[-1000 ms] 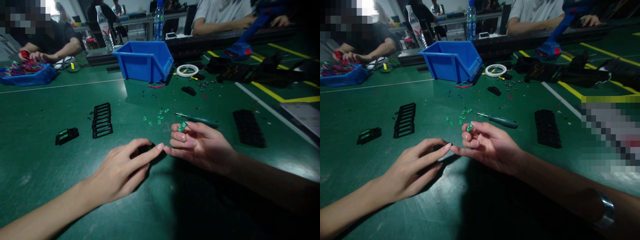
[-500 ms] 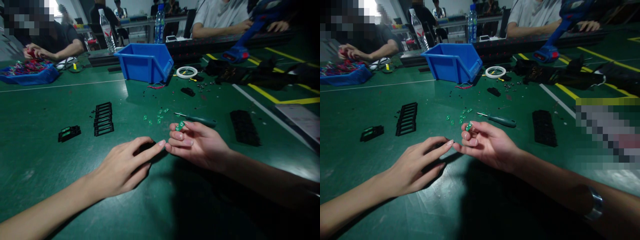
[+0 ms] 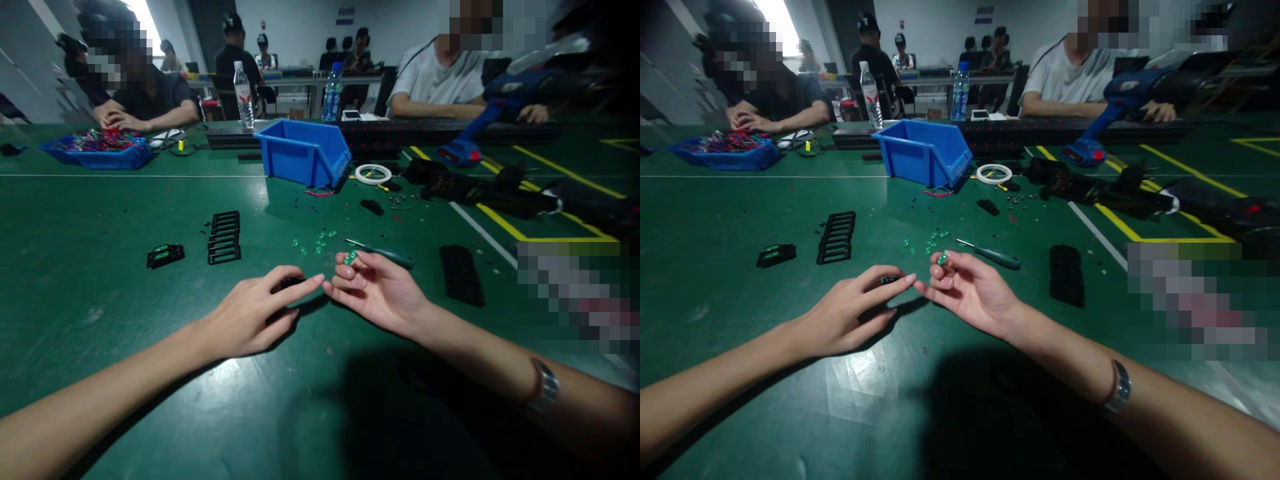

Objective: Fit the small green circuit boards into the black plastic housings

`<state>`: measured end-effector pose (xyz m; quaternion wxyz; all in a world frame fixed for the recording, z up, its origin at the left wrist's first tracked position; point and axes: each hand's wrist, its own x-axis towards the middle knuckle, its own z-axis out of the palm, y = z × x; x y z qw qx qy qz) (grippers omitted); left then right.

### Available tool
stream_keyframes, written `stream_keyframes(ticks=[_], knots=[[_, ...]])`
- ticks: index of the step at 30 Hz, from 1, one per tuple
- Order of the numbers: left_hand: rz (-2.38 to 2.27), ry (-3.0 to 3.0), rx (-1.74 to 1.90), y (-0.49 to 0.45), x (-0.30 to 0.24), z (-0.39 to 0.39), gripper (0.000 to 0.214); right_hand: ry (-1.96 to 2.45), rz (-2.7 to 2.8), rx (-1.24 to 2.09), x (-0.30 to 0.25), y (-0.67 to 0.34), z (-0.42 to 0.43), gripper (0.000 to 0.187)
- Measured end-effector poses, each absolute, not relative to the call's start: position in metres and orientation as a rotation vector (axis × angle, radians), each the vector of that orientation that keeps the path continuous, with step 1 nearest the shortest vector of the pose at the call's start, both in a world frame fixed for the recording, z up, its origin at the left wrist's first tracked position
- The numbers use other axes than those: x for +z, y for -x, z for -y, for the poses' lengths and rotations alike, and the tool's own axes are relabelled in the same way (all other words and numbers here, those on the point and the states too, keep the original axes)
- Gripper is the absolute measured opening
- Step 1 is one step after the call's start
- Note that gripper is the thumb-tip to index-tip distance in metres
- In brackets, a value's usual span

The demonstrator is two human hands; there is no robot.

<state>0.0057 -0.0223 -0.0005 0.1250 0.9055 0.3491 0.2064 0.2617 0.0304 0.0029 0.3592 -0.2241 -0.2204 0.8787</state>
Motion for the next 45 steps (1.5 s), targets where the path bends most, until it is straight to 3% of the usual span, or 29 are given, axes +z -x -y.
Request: stream_keyframes(ticks=[11,18,28,45], knots=[[-0.986,-2.520,0.715,-0.004,0.002,0.024,0.058,0.571,0.626,2.226,0.005,-0.260,-0.028,0.015],[-0.968,-1.739,1.112,-0.017,0.007,0.032,0.015,0.563,0.720,2.191,0.002,-0.259,-0.025,0.014],[-0.751,-1.182,0.979,-0.024,0.006,0.053,0.015,0.587,1.006,2.280,-0.003,-0.253,-0.026,0.019],[-0.773,-1.082,0.848,-0.017,-0.002,0.044,0.014,0.582,1.295,2.305,-0.009,-0.255,-0.025,0.018]])
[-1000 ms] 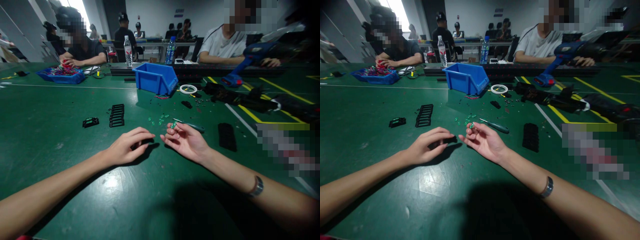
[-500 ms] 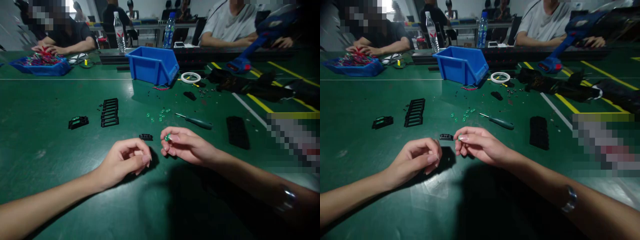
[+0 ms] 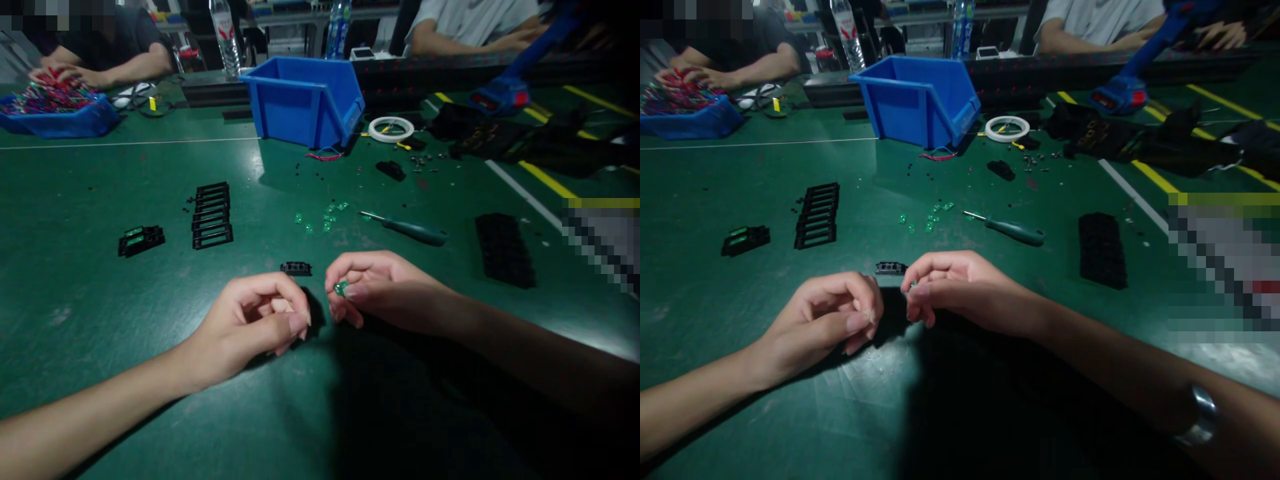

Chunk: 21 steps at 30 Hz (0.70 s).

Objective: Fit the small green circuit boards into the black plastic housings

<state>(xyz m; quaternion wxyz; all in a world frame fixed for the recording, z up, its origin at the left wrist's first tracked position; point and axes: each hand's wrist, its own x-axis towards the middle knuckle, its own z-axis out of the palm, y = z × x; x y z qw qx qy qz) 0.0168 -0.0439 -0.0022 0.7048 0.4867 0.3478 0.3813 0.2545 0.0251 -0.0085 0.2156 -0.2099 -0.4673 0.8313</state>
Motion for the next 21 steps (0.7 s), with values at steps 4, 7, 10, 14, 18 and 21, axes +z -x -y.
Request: stream_keyframes(ticks=[4,7,10,14,18,21], knots=[[-0.758,-1.082,0.849,-0.0167,-0.0031,0.0436,0.012,0.599,1.347,2.279,-0.0077,-0.2542,-0.0255,0.017],[-0.750,-1.091,0.843,-0.0167,-0.0031,0.0433,0.012,0.621,1.409,2.258,-0.0074,-0.2543,-0.0252,0.019],[-0.739,-1.102,0.841,-0.0168,-0.0021,0.0429,0.010,0.631,1.441,2.243,-0.0065,-0.2545,-0.0244,0.018],[-0.734,-1.113,0.839,-0.0171,-0.0004,0.0428,0.011,0.646,1.462,2.232,-0.0052,-0.2542,-0.0238,0.020],[-0.724,-1.112,0.847,-0.0172,-0.0012,0.0431,0.013,0.652,1.487,2.215,-0.0042,-0.2536,-0.0238,0.020],[-0.713,-1.108,0.859,-0.0170,-0.0031,0.0435,0.010,0.655,1.505,2.199,-0.0031,-0.2531,-0.0234,0.018]])
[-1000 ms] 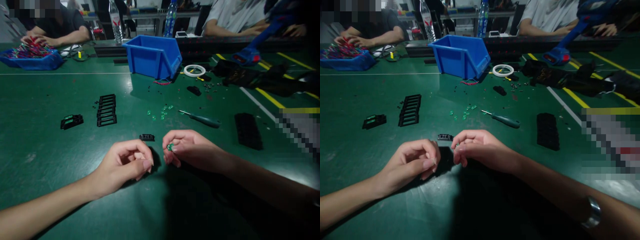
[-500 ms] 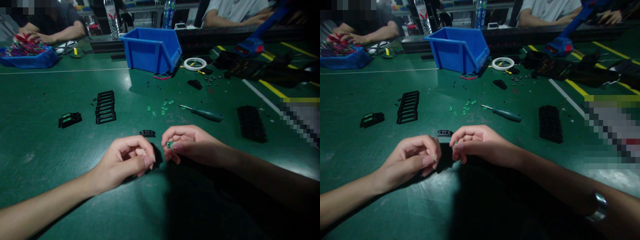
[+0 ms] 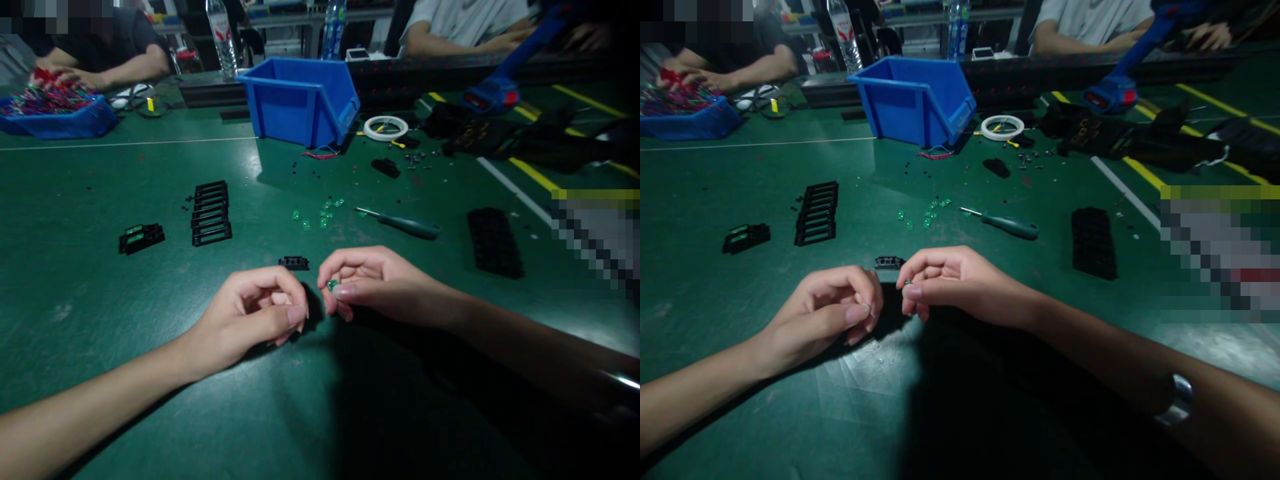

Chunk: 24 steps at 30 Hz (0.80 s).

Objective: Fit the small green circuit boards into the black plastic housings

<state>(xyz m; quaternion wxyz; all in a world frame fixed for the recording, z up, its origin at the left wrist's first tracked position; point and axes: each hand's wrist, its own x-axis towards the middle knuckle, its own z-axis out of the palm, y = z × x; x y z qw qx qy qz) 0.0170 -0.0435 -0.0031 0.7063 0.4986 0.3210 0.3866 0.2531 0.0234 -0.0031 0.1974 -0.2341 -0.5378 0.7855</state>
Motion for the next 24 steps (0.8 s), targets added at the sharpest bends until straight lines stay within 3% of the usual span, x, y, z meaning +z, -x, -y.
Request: stream_keyframes(ticks=[24], knots=[[-0.727,-1.119,0.847,-0.0174,-0.0003,0.0443,0.014,0.689,1.526,2.177,-0.0023,-0.2527,-0.0227,0.021]])
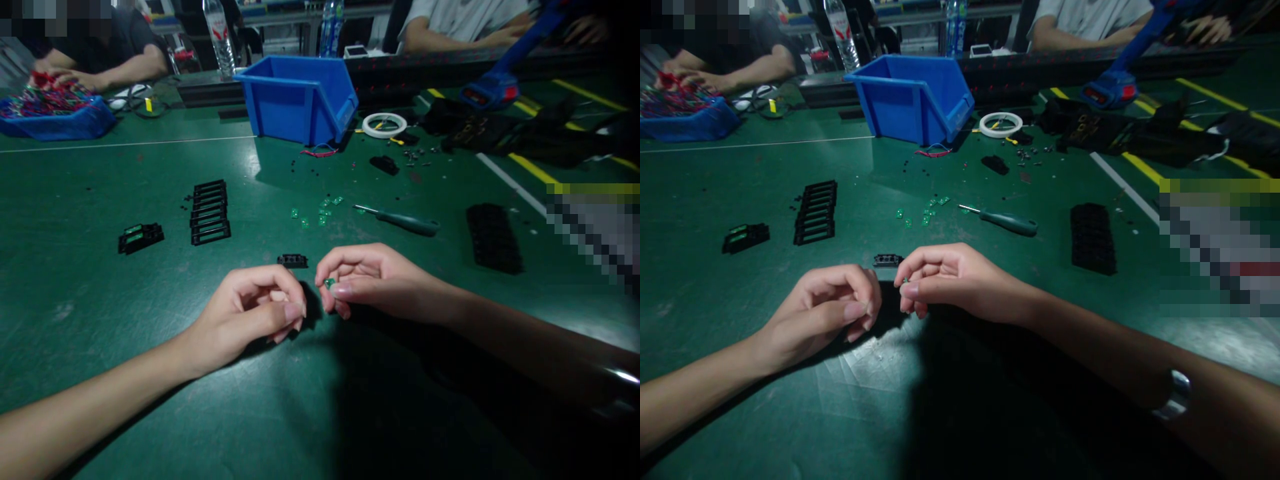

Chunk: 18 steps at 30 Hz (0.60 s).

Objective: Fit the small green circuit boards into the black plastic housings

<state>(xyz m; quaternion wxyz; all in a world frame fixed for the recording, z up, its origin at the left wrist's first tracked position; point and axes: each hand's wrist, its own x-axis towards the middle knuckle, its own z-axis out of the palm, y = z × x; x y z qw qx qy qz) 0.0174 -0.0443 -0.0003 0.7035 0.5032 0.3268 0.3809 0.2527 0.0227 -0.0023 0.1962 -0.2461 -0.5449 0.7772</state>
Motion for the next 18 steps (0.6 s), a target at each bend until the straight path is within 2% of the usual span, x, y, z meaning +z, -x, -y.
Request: stream_keyframes(ticks=[18], knots=[[-0.726,-1.127,0.840,-0.0171,-0.0001,0.0445,0.016,0.708,1.522,2.181,0.0003,-0.2526,-0.0216,0.021]])
